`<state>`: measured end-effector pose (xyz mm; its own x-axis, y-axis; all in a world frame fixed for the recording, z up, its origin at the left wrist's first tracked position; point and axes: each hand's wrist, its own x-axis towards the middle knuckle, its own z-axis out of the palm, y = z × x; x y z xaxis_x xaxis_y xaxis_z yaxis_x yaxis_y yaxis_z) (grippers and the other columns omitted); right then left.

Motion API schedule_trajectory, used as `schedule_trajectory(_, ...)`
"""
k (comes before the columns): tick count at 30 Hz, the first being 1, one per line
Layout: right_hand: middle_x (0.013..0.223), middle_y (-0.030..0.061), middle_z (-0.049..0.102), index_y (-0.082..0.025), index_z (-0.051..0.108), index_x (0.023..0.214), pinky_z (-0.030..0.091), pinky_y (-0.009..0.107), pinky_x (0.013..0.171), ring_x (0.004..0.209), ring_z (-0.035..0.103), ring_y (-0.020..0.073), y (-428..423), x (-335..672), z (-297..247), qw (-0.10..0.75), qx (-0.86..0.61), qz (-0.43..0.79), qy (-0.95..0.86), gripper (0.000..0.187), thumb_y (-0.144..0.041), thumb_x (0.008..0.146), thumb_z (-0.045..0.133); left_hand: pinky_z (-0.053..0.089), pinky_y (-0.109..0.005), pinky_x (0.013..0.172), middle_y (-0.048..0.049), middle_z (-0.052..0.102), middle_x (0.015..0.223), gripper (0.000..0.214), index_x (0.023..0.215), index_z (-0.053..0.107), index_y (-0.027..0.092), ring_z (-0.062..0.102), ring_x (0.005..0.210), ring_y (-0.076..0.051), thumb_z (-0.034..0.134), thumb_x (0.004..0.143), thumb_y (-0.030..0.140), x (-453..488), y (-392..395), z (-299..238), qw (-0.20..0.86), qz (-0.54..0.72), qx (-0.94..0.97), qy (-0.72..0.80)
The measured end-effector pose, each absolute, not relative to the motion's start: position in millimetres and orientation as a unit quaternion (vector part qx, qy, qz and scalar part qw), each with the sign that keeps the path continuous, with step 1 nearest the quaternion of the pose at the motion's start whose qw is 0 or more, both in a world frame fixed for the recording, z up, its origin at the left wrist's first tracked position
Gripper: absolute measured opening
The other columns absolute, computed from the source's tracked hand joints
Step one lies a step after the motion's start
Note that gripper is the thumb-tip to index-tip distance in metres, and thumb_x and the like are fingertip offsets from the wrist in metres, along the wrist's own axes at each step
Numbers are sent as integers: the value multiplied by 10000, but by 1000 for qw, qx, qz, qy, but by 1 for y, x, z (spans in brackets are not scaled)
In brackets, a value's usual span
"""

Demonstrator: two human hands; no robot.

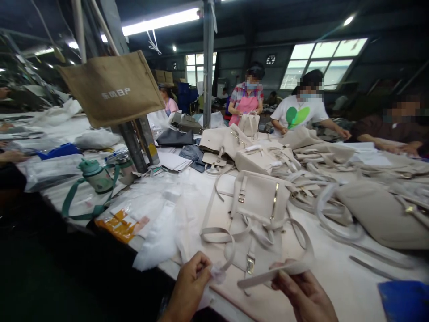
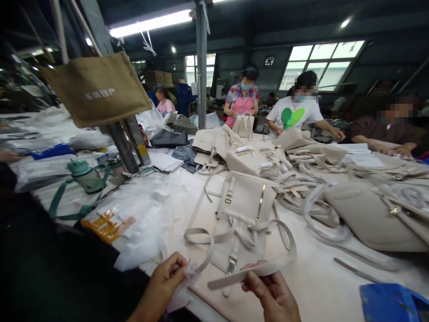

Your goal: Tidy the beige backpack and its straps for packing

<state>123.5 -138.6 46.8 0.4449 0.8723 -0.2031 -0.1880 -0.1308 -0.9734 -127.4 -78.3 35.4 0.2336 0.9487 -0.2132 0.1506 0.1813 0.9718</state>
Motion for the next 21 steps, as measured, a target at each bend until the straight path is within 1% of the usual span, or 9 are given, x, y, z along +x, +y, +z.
schedule_trajectory(3, 848, 68, 713, -202, 656, 925, 551, 312, 703, 735, 637, 212, -130, 94, 55, 605, -595, 430, -309, 364, -447, 682, 772, 307, -218, 568, 48, 479, 659, 179, 739, 501, 188, 420, 626, -123, 535, 852, 321, -128, -80, 43, 560, 345, 544, 521)
schedule_trajectory(6, 856, 62, 710, -204, 651, 923, 552, 308, 711, 745, 639, 209, -125, 82, 57, 597, -591, 427, -335, 341, -457, 714, 746, 300, -227, 574, 51, 488, 648, 165, 735, 509, 187, 429, 622, -125, 537, 847, 306, -129, -81, 47, 546, 343, 552, 529)
schedule_trajectory(9, 881, 53, 707, -211, 651, 934, 544, 292, 731, 770, 638, 200, -123, 75, 56, 580, -596, 423, -358, 318, -462, 749, 714, 293, -235, 580, 53, 489, 637, 147, 723, 513, 188, 442, 629, -131, 526, 843, 270, -130, -81, 47, 527, 336, 563, 540)
schedule_trajectory(13, 893, 55, 705, -213, 662, 922, 531, 276, 711, 810, 638, 207, -125, 68, 50, 543, -605, 421, -403, 296, -470, 778, 679, 311, -241, 612, 45, 509, 665, 142, 738, 514, 193, 466, 672, -145, 502, 861, 263, -131, -80, 46, 521, 330, 580, 532)
schedule_trajectory(18, 984, 76, 713, -210, 677, 949, 510, 299, 831, 981, 641, 249, -124, 70, 36, 526, -613, 399, -433, 300, -463, 789, 664, 331, -247, 639, 36, 507, 663, 165, 723, 511, 193, 484, 684, -157, 511, 859, 288, -128, -81, 52, 528, 333, 579, 524)
schedule_trajectory(19, 975, 75, 716, -209, 680, 946, 512, 302, 832, 972, 646, 249, -124, 71, 34, 525, -614, 400, -433, 299, -460, 784, 670, 332, -247, 638, 37, 501, 657, 172, 717, 508, 192, 480, 678, -157, 521, 852, 297, -127, -82, 53, 534, 337, 572, 524)
schedule_trajectory(21, 923, 70, 722, -205, 684, 927, 531, 298, 778, 889, 662, 238, -124, 70, 29, 528, -614, 407, -423, 297, -457, 770, 684, 327, -245, 628, 41, 476, 646, 184, 709, 502, 192, 457, 660, -151, 531, 844, 314, -124, -84, 53, 538, 347, 556, 529)
